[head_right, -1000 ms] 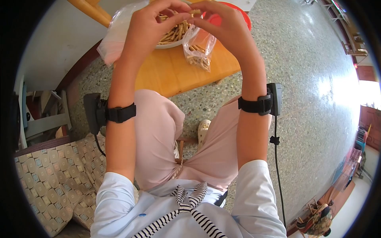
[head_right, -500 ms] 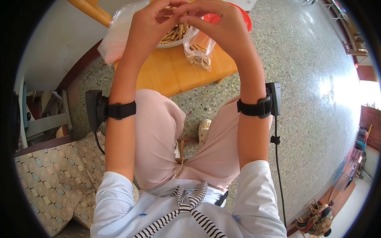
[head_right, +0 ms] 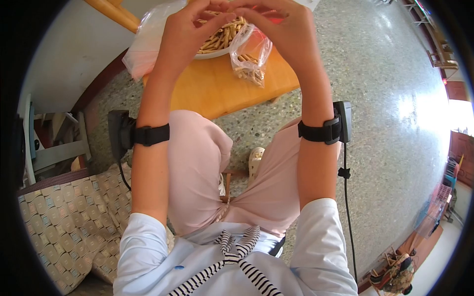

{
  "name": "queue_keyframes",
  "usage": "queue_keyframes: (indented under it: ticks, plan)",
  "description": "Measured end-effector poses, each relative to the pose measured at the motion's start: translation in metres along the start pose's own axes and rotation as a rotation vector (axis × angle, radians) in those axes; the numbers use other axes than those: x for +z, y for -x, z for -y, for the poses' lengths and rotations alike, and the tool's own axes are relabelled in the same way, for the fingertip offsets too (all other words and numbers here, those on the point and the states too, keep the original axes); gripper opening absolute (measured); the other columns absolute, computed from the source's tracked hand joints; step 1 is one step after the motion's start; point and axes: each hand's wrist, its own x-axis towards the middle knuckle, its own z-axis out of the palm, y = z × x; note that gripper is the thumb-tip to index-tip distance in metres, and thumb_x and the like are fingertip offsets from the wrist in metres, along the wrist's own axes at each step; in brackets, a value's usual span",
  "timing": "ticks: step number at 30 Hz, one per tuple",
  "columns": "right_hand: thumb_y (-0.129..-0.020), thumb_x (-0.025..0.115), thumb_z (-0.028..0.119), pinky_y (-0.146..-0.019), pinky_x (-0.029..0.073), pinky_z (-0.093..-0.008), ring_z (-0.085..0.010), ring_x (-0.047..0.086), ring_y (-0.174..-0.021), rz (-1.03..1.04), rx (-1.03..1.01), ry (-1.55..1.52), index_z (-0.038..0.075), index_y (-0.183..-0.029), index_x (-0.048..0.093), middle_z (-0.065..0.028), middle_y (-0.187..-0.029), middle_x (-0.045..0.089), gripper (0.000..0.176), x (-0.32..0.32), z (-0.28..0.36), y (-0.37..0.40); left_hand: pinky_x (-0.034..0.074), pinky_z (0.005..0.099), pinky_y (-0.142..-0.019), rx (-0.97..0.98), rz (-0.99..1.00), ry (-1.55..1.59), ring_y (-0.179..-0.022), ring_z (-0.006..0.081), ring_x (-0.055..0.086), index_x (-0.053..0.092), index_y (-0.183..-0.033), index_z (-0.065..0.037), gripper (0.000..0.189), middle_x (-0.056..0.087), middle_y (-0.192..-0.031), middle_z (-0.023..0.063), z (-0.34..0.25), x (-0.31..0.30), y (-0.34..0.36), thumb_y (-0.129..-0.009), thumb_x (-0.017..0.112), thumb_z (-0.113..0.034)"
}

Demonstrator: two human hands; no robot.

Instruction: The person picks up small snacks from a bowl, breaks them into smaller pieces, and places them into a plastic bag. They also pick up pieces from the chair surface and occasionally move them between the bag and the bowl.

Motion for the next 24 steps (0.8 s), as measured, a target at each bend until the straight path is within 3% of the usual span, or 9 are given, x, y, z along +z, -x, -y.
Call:
queue_keyframes:
  ticks: [2,8,12,14,17,21,24]
  plan:
    - [-0.091,0.069,0.002,-0.079,0.055,-0.0248,-0.0125,0.067,-0.089,-0.079,0.098,-0.031,-0.001,-0.106,0.074,-0.0063,-0.096,0.074,0.016,0.001,-0.010,-0.001,0.051,0.0275,-0.066,0.091,-0.072,-0.060,-0.073,0.0130,0.065,0.071,-0.102,-0.004,0.018,0.072,-0.089,0.0068,0.003,0.000,-0.002,-0.091,0.074,-0.018]
    - [-0.092,0.069,0.003,-0.078,0.055,-0.0259,-0.0123,0.068,-0.088,-0.045,0.165,-0.169,-0.001,-0.106,0.072,-0.0062,-0.099,0.073,0.015,0.000,-0.032,-0.002,0.049,0.0242,-0.064,0.261,-0.236,-0.063,-0.070,0.0106,0.062,0.072,-0.098,-0.004,0.016,0.072,-0.087,0.0046,-0.003,0.004,0.000,-0.085,0.079,-0.010]
    - [-0.091,0.070,0.004,-0.078,0.055,-0.0270,-0.0122,0.067,-0.088,-0.027,0.158,0.062,0.001,-0.107,0.071,-0.0060,-0.098,0.072,0.016,0.000,-0.007,0.005,0.049,0.0241,-0.064,0.201,-0.179,-0.036,-0.071,0.0110,0.061,0.072,-0.097,-0.003,0.016,0.071,-0.089,0.0050,-0.005,0.004,0.006,-0.085,0.079,-0.009]
    - [-0.091,0.071,0.006,-0.077,0.054,-0.0279,-0.0143,0.068,-0.087,-0.002,0.118,0.039,0.001,-0.108,0.070,-0.0073,-0.096,0.071,0.018,0.000,-0.005,0.006,0.049,0.0244,-0.065,0.343,-0.167,-0.042,-0.074,0.0116,0.062,0.072,-0.096,-0.002,0.014,0.071,-0.092,0.0056,0.000,0.005,0.004,-0.084,0.078,-0.007]
    - [-0.090,0.071,0.006,-0.078,0.054,-0.0288,-0.0186,0.069,-0.087,-0.003,-0.003,0.197,0.000,-0.108,0.069,-0.0092,-0.095,0.070,0.020,0.001,-0.006,0.007,0.049,0.0248,-0.065,0.247,-0.135,-0.047,-0.076,0.0117,0.062,0.071,-0.094,-0.001,0.014,0.071,-0.095,0.0057,-0.011,0.003,0.008,-0.083,0.078,-0.006]
    - [-0.089,0.071,0.007,-0.078,0.054,-0.0300,-0.0231,0.069,-0.086,0.083,-0.007,0.241,0.000,-0.107,0.068,-0.0109,-0.097,0.070,0.019,0.000,-0.006,0.000,0.049,0.0254,-0.065,0.302,-0.136,-0.065,-0.075,0.0126,0.062,0.071,-0.093,-0.001,0.014,0.070,-0.094,0.0063,-0.006,0.003,0.001,-0.083,0.079,-0.008]
    - [-0.090,0.070,0.007,-0.079,0.054,-0.0318,-0.0240,0.069,-0.087,0.128,0.005,0.218,0.000,-0.104,0.068,-0.0115,-0.097,0.070,0.016,-0.010,-0.016,-0.001,0.049,0.0255,-0.066,0.144,-0.049,-0.074,-0.075,0.0140,0.062,0.070,-0.096,-0.002,0.016,0.069,-0.091,0.0071,0.002,0.004,0.001,-0.084,0.078,-0.008]
